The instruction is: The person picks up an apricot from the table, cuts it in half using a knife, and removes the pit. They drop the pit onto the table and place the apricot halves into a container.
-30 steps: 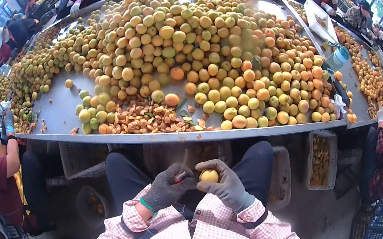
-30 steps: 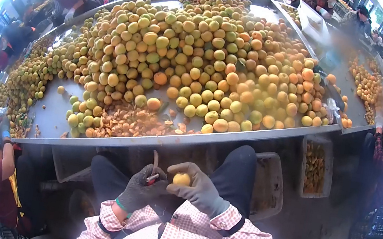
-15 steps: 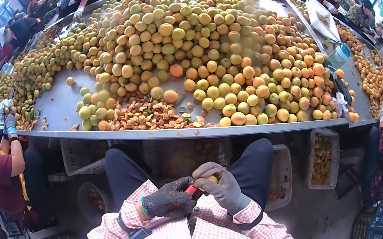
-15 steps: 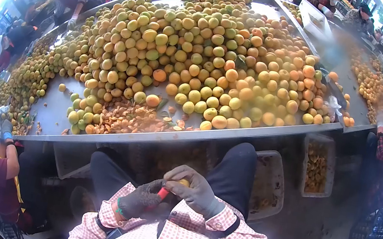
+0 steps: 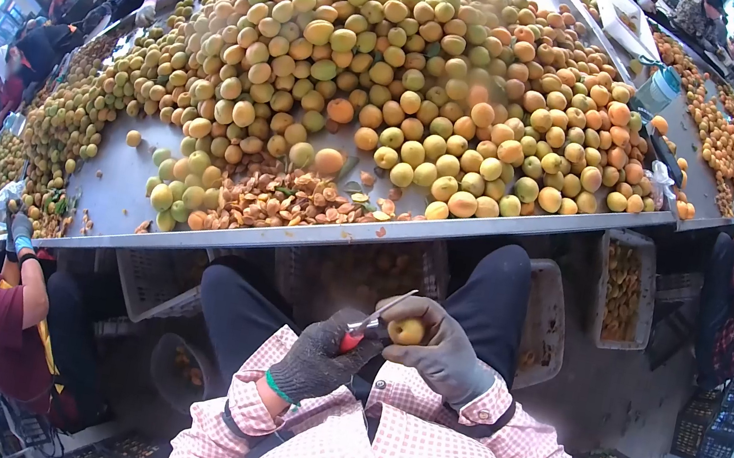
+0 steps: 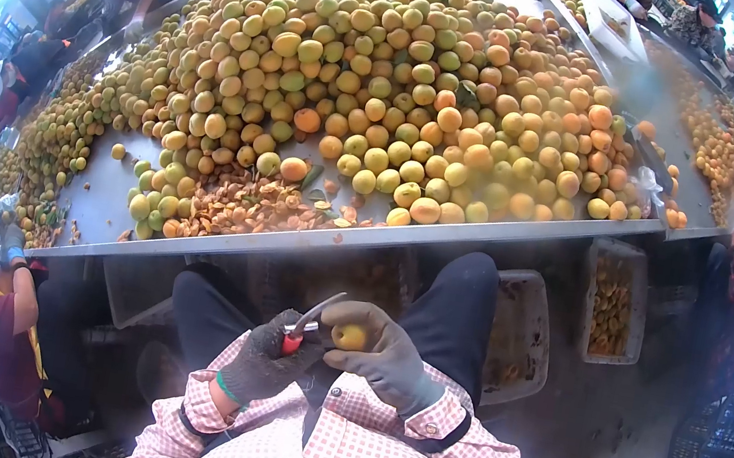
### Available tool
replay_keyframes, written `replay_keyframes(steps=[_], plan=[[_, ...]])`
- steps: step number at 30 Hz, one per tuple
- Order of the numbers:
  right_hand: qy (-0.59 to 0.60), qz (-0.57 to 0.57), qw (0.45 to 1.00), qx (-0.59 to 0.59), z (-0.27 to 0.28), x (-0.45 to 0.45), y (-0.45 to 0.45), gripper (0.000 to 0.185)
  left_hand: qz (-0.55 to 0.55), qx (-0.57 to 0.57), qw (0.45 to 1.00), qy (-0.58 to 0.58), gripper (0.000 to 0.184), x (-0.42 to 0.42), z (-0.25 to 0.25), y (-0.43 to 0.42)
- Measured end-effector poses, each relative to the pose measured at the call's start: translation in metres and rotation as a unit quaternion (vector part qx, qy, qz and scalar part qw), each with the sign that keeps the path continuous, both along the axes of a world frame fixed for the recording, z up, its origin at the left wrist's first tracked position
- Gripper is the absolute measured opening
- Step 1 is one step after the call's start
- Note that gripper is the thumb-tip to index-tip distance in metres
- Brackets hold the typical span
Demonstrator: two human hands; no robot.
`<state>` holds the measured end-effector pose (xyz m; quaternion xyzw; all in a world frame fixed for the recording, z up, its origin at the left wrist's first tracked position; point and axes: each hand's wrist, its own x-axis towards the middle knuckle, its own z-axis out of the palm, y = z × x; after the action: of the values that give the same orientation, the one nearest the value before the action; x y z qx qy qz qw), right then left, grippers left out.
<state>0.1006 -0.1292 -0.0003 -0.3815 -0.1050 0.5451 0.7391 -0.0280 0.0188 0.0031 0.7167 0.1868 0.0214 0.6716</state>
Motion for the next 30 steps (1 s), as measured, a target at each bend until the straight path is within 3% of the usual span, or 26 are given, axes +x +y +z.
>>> replay_keyframes(steps=[2, 6, 8, 10, 11, 13, 17, 19, 22, 24, 28, 30], plan=[[-0.104, 0.006, 0.994, 0.026, -0.002, -0.005, 0.003, 0.050, -0.003, 0.000, 1.000, -0.003, 0.027, 0.000, 0.002, 0.001], [-0.129, 0.025, 0.990, -0.053, 0.012, -0.009, 0.004, 0.048, -0.061, 0.047, 0.997, -0.009, 0.030, -0.001, 0.006, 0.005], [-0.173, 0.031, 0.984, -0.025, 0.012, -0.007, 0.008, 0.045, -0.077, 0.040, 0.996, -0.030, 0.032, -0.004, 0.000, 0.004], [-0.216, 0.037, 0.976, 0.006, 0.012, -0.006, 0.012, 0.042, -0.055, -0.075, 0.993, -0.071, 0.035, -0.008, -0.006, 0.003], [-0.190, 0.033, 0.980, 0.041, 0.012, -0.007, 0.015, 0.039, -0.054, -0.075, 0.993, -0.070, 0.035, -0.010, -0.006, 0.003], [-0.162, 0.033, 0.983, 0.076, 0.011, -0.007, 0.017, 0.036, -0.063, -0.163, 0.985, -0.014, 0.037, -0.013, -0.002, 0.006], [-0.243, 0.052, 0.967, 0.058, 0.008, -0.006, 0.017, 0.039, -0.057, -0.253, 0.958, 0.123, 0.037, -0.018, -0.002, 0.013], [-0.272, 0.062, 0.959, 0.039, 0.011, -0.005, 0.017, 0.039, -0.087, -0.151, 0.984, 0.039, 0.036, -0.016, 0.001, 0.012], [-0.303, 0.077, 0.950, -0.025, 0.020, -0.006, 0.016, 0.037, -0.061, -0.089, 0.994, -0.008, 0.037, -0.013, 0.000, 0.005], [-0.451, 0.086, 0.885, -0.079, 0.020, -0.007, 0.013, 0.038, -0.076, -0.050, 0.996, -0.005, 0.039, -0.015, -0.004, 0.007], [-0.473, 0.042, 0.878, -0.065, 0.018, -0.016, 0.014, 0.038, -0.099, 0.024, 0.993, 0.059, 0.045, -0.011, 0.008, 0.006], [-0.392, 0.002, 0.919, -0.040, 0.016, -0.021, 0.015, 0.039, -0.095, 0.040, 0.994, 0.041, 0.046, -0.011, 0.007, 0.003]])
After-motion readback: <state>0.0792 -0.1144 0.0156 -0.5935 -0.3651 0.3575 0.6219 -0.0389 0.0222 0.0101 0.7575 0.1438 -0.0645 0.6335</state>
